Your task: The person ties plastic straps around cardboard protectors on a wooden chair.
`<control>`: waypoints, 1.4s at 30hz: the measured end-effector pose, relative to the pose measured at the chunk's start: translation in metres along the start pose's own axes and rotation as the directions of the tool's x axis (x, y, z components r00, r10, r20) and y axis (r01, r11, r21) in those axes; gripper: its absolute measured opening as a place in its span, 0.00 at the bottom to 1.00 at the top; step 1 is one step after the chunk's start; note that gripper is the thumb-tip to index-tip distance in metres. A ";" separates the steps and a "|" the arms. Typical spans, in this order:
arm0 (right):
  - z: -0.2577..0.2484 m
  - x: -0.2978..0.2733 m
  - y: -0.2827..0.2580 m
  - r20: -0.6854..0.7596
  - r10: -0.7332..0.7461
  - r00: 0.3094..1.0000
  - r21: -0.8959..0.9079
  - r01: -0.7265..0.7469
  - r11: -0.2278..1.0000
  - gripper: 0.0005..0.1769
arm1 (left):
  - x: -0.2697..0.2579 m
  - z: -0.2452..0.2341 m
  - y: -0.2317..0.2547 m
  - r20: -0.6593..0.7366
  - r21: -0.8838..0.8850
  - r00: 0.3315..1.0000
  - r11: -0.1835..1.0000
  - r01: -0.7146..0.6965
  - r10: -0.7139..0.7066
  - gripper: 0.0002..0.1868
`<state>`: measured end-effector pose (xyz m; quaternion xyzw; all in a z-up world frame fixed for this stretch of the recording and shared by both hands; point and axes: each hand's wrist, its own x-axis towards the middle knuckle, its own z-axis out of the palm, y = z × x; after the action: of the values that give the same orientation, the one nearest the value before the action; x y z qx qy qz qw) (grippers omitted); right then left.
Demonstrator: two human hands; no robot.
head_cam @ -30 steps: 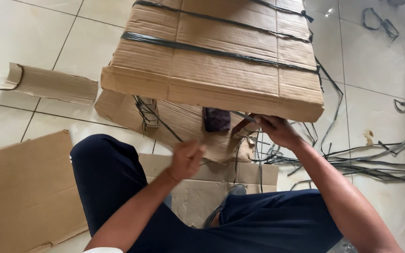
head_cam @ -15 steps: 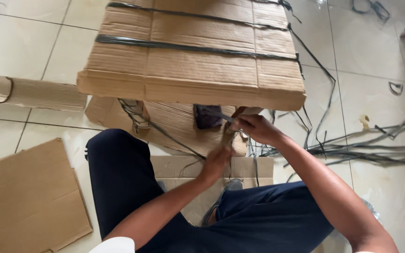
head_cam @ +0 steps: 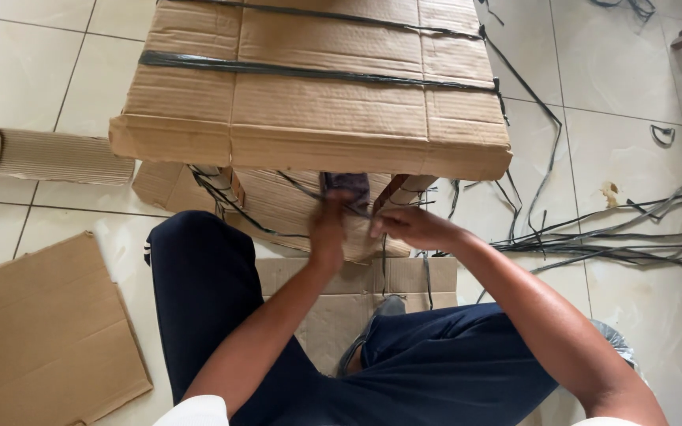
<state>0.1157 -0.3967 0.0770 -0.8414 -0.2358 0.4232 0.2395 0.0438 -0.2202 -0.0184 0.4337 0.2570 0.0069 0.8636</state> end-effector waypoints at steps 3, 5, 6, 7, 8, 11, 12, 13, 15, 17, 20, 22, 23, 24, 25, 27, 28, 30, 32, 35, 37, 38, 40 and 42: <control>-0.010 -0.002 0.011 -0.054 -0.116 0.992 0.032 0.118 0.993 0.21 | 0.010 -0.013 0.025 -0.136 -0.102 0.986 0.989 -0.106 0.092 0.13; -0.016 -0.004 0.014 -0.142 0.025 0.990 0.131 -0.006 0.991 0.21 | 0.012 -0.018 0.039 -0.134 -0.196 0.968 0.951 -0.237 0.214 0.15; -0.017 -0.001 0.020 -0.141 0.023 0.990 0.129 -0.005 0.992 0.21 | 0.011 -0.015 0.038 -0.136 -0.198 0.967 0.951 -0.239 0.215 0.15; -0.018 0.002 0.026 -0.203 -0.121 0.972 0.105 0.144 0.984 0.20 | 0.011 -0.011 0.036 -0.124 -0.176 0.972 0.960 -0.219 0.199 0.13; -0.019 0.006 0.032 -0.258 -0.262 0.930 0.072 0.289 0.955 0.19 | 0.010 -0.007 0.034 -0.113 -0.155 0.977 0.968 -0.199 0.183 0.11; -0.018 0.002 0.018 -0.243 -0.182 0.953 0.083 0.207 0.975 0.19 | 0.007 0.002 0.010 -0.026 0.053 0.999 0.998 -0.019 0.020 0.12; -0.017 0.001 0.012 -0.242 -0.181 0.953 0.081 0.206 0.975 0.19 | 0.005 0.005 0.010 -0.025 0.051 0.999 0.999 -0.019 0.020 0.12; -0.016 -0.001 0.006 -0.210 -0.078 0.975 0.069 0.094 0.993 0.19 | 0.003 0.008 0.010 0.048 0.065 0.997 0.996 -0.055 0.052 0.12; -0.013 -0.001 0.004 -0.182 0.030 0.983 0.057 -0.020 0.998 0.19 | 0.006 0.010 0.004 0.127 0.079 0.989 0.993 -0.091 0.080 0.13; -0.010 0.001 0.008 -0.209 -0.086 0.974 0.076 0.104 0.992 0.17 | 0.015 0.009 -0.006 0.099 0.138 0.993 0.989 0.047 -0.061 0.12; -0.009 0.003 0.009 -0.246 -0.072 0.967 0.136 0.108 0.985 0.17 | 0.011 0.011 -0.013 0.017 0.187 0.981 0.965 0.185 -0.192 0.18; -0.011 0.002 0.007 -0.242 -0.001 0.970 0.084 0.022 0.996 0.17 | 0.002 0.018 -0.006 0.127 0.143 0.963 0.965 0.221 -0.239 0.14; -0.011 0.001 0.006 -0.239 0.072 0.968 0.034 -0.065 0.997 0.17 | -0.003 0.021 -0.003 0.235 0.103 0.931 0.960 0.262 -0.280 0.09; -0.011 0.001 0.007 -0.240 0.074 0.968 0.035 -0.067 0.997 0.17 | 0.002 0.021 -0.010 0.237 0.104 0.930 0.959 0.263 -0.281 0.09; -0.011 0.000 0.009 -0.242 0.017 0.970 0.089 0.005 0.996 0.18 | 0.006 0.021 -0.016 0.223 0.109 0.944 0.969 0.222 -0.241 0.07; -0.014 -0.002 0.008 -0.250 -0.040 0.968 0.142 0.077 0.987 0.19 | 0.018 0.020 -0.027 0.213 0.116 0.956 0.977 0.179 -0.200 0.05; -0.017 -0.003 0.005 -0.243 -0.046 0.969 0.123 0.078 0.989 0.19 | 0.025 0.019 -0.031 0.199 0.112 0.966 0.983 0.144 -0.165 0.04; -0.023 -0.007 0.002 -0.238 -0.051 0.970 0.104 0.078 0.992 0.19 | 0.035 0.020 -0.037 0.187 0.108 0.974 0.988 0.111 -0.130 0.04; -0.032 -0.010 0.003 -0.214 0.050 0.976 0.064 -0.037 0.997 0.18 | 0.046 0.026 -0.037 0.329 -0.150 0.940 0.988 -0.044 0.092 0.04; -0.051 -0.004 0.045 -0.192 0.179 0.965 -0.055 -0.193 0.980 0.20 | 0.061 0.037 -0.008 0.082 0.109 0.997 0.994 -0.008 -0.001 0.07; -0.062 0.005 0.095 -0.247 0.170 0.954 -0.058 -0.189 0.980 0.17 | 0.057 0.049 0.019 -0.029 0.077 0.996 0.993 0.089 -0.087 0.09; -0.068 0.010 0.120 -0.299 0.158 0.941 -0.062 -0.185 0.981 0.14 | 0.055 0.055 0.032 -0.140 0.033 0.975 0.983 0.180 -0.174 0.11; -0.077 0.019 0.151 -0.464 0.080 0.882 -0.013 -0.097 0.995 0.13 | 0.132 0.017 -0.045 -0.008 0.141 0.995 0.985 -0.095 0.097 0.11; -0.082 0.024 0.173 -0.615 0.021 0.788 0.023 -0.009 1.000 0.12 | 0.179 -0.011 -0.084 0.148 0.205 0.929 0.908 -0.365 0.340 0.15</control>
<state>0.2299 -0.5329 0.0016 -0.9328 -0.1344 0.1308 0.3078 0.1769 -0.2226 -0.1654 0.5692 0.1258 0.1094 0.8051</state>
